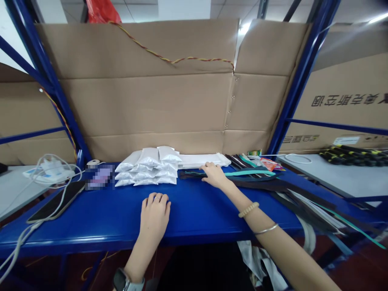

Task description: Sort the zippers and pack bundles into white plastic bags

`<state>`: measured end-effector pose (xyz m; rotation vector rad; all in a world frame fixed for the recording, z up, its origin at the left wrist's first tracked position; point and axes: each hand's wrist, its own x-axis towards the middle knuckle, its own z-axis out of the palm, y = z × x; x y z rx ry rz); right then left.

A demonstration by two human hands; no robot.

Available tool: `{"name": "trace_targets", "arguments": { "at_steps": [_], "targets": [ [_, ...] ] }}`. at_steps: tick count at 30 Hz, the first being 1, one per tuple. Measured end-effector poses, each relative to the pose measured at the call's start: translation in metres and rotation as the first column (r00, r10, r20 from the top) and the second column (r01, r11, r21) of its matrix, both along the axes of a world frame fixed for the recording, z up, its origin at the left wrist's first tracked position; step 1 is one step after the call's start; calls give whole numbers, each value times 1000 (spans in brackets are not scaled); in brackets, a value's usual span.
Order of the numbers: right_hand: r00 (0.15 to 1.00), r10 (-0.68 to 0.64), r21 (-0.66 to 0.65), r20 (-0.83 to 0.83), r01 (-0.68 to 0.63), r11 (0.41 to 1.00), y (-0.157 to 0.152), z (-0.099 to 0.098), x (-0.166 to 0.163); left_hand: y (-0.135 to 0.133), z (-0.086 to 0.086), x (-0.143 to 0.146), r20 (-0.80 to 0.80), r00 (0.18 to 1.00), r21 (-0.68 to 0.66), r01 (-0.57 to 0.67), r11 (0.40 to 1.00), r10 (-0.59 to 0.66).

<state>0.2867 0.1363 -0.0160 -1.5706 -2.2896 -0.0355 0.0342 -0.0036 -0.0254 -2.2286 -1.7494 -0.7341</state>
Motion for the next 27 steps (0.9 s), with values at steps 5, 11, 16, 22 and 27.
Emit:
{"name": "trace_targets", "arguments": {
  "at_steps": [5, 11, 16, 22, 27],
  "targets": [
    [999, -50, 58, 1, 50, 997, -10, -6, -25, -10, -6, 0, -38, 999, 52, 5, 999, -3],
    [986, -153, 87, -62, 158, 984, 1, -21, -30, -16, -11, -3, 25, 999, 85, 20, 996, -22],
    [985, -135, 98, -107, 146, 984, 4, -27, -22, -15, -11, -3, 43, 999, 88, 24, 996, -27],
    [976, -124, 156, -182, 153, 976, 0, -19, -19, -16, -10, -2, 94, 994, 71, 42, 997, -49],
    [972, -54, 242, -227, 110, 964, -26, 1, -23, -15, 0, -6, 342, 925, 13, 171, 985, -165]
  ]
}}
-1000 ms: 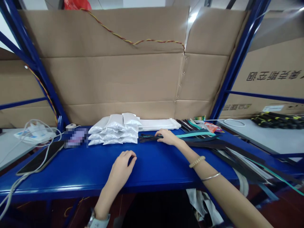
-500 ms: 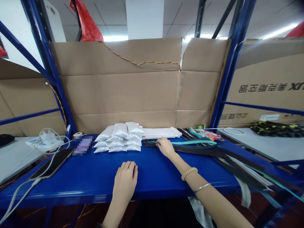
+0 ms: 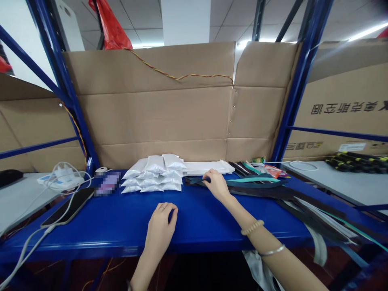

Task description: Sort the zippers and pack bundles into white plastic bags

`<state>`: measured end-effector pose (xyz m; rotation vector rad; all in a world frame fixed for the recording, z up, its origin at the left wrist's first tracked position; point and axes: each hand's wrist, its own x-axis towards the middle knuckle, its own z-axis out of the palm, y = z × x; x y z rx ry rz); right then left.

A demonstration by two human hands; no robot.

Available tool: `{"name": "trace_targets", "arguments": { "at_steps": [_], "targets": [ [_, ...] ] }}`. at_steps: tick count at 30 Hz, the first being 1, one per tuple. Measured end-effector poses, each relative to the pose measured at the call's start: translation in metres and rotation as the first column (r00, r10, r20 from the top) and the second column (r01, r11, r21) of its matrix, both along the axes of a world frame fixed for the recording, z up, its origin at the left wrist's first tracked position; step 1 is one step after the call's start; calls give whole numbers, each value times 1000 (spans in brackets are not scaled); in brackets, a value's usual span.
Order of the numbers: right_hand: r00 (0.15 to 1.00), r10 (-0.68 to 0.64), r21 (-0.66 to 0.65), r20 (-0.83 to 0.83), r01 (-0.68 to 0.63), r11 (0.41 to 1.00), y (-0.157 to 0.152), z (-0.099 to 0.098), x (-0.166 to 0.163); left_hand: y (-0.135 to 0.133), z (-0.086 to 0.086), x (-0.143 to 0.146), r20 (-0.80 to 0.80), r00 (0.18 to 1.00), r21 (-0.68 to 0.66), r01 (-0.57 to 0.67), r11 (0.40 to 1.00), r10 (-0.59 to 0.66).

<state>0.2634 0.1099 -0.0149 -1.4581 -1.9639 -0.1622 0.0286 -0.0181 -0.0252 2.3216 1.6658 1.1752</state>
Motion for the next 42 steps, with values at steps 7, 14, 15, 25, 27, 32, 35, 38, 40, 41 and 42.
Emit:
{"name": "trace_targets", "arguments": {
  "at_steps": [7, 14, 15, 25, 27, 32, 35, 38, 40, 41, 42],
  "targets": [
    [947, 316, 101, -57, -309, 946, -82, 13, -29, -7, 10, 11, 396, 917, -228, 153, 962, -52],
    [928, 333, 80, -169, -324, 943, -122, -5, -55, -13, 2, 17, 340, 941, -135, 51, 990, -3],
    [934, 304, 90, -186, -292, 952, -126, -8, -58, -14, 1, 16, 303, 953, -102, 22, 995, 10],
    [913, 268, -239, -307, -347, 907, -170, -23, -40, -31, -9, 42, -37, 988, -9, 147, 989, -147],
    [899, 264, -263, -349, -364, 893, -172, -21, -31, -34, -6, 50, -66, 978, -13, 198, 980, -198],
    [911, 223, -220, -346, -310, 925, -175, -23, -13, -44, 5, 63, -188, 942, 2, 282, 959, -277],
    [952, 204, -167, -229, -245, 955, -178, -26, -7, -48, 8, 67, -267, 920, 14, 301, 953, -287],
    [969, 211, -89, -126, -223, 971, -181, -26, -4, -50, 9, 69, -288, 917, 20, 296, 955, -278],
    [973, 211, -53, -98, -217, 975, -181, -24, -3, -50, 10, 71, -277, 920, 31, 295, 955, -276],
    [974, 209, -35, -88, -212, 977, -180, -23, -1, -50, 11, 71, -265, 923, 37, 297, 954, -277],
    [977, 201, -10, -78, -202, 979, -179, -22, 1, -50, 12, 70, -249, 929, 45, 293, 955, -274]
  ]
}}
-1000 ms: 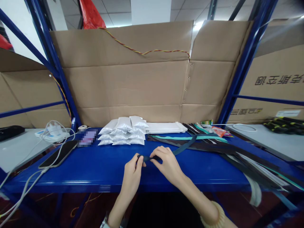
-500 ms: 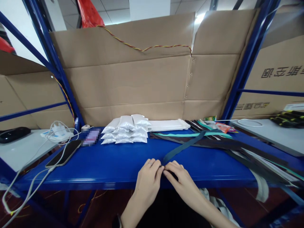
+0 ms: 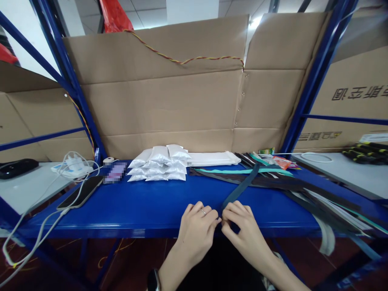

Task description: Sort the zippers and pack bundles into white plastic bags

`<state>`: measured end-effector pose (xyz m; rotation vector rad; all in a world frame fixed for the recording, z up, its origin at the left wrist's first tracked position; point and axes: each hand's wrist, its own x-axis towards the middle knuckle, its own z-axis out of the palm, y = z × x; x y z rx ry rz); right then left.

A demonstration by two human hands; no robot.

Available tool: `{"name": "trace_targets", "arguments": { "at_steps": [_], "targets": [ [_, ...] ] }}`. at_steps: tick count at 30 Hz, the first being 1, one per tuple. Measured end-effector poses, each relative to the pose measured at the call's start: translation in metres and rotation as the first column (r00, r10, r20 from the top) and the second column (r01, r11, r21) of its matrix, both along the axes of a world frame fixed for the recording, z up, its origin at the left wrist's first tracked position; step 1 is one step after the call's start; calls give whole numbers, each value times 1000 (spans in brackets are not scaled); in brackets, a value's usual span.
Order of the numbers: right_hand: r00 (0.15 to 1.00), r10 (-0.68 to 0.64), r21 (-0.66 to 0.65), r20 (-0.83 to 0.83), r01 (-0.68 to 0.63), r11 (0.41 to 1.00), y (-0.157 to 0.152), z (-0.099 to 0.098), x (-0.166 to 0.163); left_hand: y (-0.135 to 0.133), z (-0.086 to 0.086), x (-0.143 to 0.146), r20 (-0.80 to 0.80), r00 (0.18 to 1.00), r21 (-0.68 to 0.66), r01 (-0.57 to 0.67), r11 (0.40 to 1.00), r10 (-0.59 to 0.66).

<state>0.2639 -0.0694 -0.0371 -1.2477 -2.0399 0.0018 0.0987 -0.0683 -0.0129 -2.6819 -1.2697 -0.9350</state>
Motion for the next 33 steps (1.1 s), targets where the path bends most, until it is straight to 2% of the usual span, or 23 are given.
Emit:
{"name": "trace_targets", "arguments": {
  "at_steps": [5, 9, 12, 15, 18, 21, 24, 25, 26, 27, 29, 30, 32, 33],
  "targets": [
    [988, -156, 148, 13, 152, 977, 11, -1, 30, 5, 18, -25, 112, 987, 12, -117, 993, 115],
    [951, -309, 248, 31, 292, 924, 22, 2, 70, 24, 29, -75, 202, 944, 26, -273, 962, 262],
    [918, -394, 253, 32, 374, 892, 31, 6, 98, 42, 26, -119, 258, 864, -36, -438, 898, 432],
    [901, -435, 219, 6, 423, 879, 40, 5, 118, 54, 19, -157, 303, 754, -60, -595, 801, 583],
    [912, -410, 139, 3, 406, 903, 46, 0, 124, 57, 15, -177, 216, 698, -89, -682, 726, 683],
    [931, -365, 43, -16, 365, 930, 46, -2, 117, 56, 14, -175, 79, 671, -23, -738, 674, 737],
    [962, -254, -112, -105, 242, 964, 40, 1, 99, 55, 14, -156, 91, 619, 124, -784, 608, 780],
    [967, -208, -167, -144, 184, 969, 38, 3, 91, 54, 15, -146, 119, 627, 137, -778, 613, 770],
    [968, -165, -216, -189, 123, 969, 35, 4, 82, 53, 16, -135, 144, 666, 117, -746, 656, 732],
    [963, -124, -257, -238, 61, 965, 32, 5, 74, 49, 17, -121, 161, 737, 67, -672, 738, 656],
    [943, -41, -316, -330, -69, 946, 26, 8, 57, 39, 19, -89, 197, 908, -65, -363, 929, 369],
    [929, 2, -337, -371, -136, 932, 23, 9, 49, 31, 19, -72, 226, 946, -135, -208, 969, 235],
    [897, 82, -359, -435, -256, 897, 15, 13, 35, 15, 16, -39, 232, 971, -264, 5, 964, 58],
    [881, 119, -364, -458, -308, 879, 11, 15, 29, 7, 13, -25, 234, 972, -295, 49, 954, 22]
  ]
}}
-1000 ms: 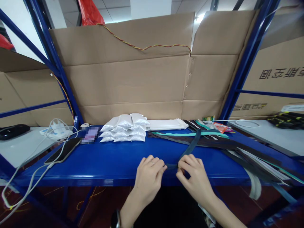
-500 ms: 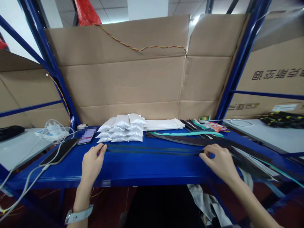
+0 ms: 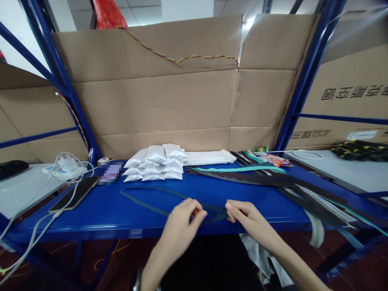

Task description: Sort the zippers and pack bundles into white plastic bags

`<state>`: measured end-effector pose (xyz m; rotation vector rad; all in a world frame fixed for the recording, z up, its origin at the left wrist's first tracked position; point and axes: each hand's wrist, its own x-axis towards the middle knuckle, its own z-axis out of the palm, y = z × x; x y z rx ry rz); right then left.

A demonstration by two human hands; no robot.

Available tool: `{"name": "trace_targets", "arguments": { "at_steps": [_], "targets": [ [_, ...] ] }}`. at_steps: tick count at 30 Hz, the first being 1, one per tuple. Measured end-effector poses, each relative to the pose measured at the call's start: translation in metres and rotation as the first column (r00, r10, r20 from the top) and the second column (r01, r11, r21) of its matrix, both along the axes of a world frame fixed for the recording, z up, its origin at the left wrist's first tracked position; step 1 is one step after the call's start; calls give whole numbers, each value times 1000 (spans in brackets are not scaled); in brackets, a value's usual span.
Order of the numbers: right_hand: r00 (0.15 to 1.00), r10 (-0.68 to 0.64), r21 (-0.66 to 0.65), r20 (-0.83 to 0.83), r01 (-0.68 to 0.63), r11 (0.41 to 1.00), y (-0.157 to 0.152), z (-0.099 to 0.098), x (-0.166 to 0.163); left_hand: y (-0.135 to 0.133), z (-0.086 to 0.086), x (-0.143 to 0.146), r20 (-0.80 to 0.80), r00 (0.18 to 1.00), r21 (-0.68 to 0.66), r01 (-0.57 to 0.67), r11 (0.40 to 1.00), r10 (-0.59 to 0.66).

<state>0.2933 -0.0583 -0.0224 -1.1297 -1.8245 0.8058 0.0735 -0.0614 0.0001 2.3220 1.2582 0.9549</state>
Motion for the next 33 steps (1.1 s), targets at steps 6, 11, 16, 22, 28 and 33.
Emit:
{"name": "trace_targets", "arguments": {
  "at_steps": [6, 11, 16, 22, 28, 33],
  "targets": [
    [991, 114, 3, -65, -114, 993, -16, 6, -16, -19, -13, 34, -50, 998, -26, 26, 999, -27],
    [988, 110, -47, -107, -116, 992, -19, 4, -13, -16, -1, 25, -2, 995, -80, 101, 992, -102],
    [974, 138, -75, -177, -153, 985, -20, 0, -14, -16, -3, 25, -9, 994, -91, 111, 990, -112],
    [957, 80, -111, -278, -115, 987, -21, -3, -19, -14, -7, 25, -143, 981, 86, 142, 986, -129],
    [912, 99, -195, -399, -190, 962, -23, 3, -24, -9, -4, 15, -394, 910, 273, 247, 930, -127],
    [889, -56, -173, -454, -27, 984, -13, 4, -7, 5, -2, -5, -504, 863, 329, 152, 932, 37]
  ]
}}
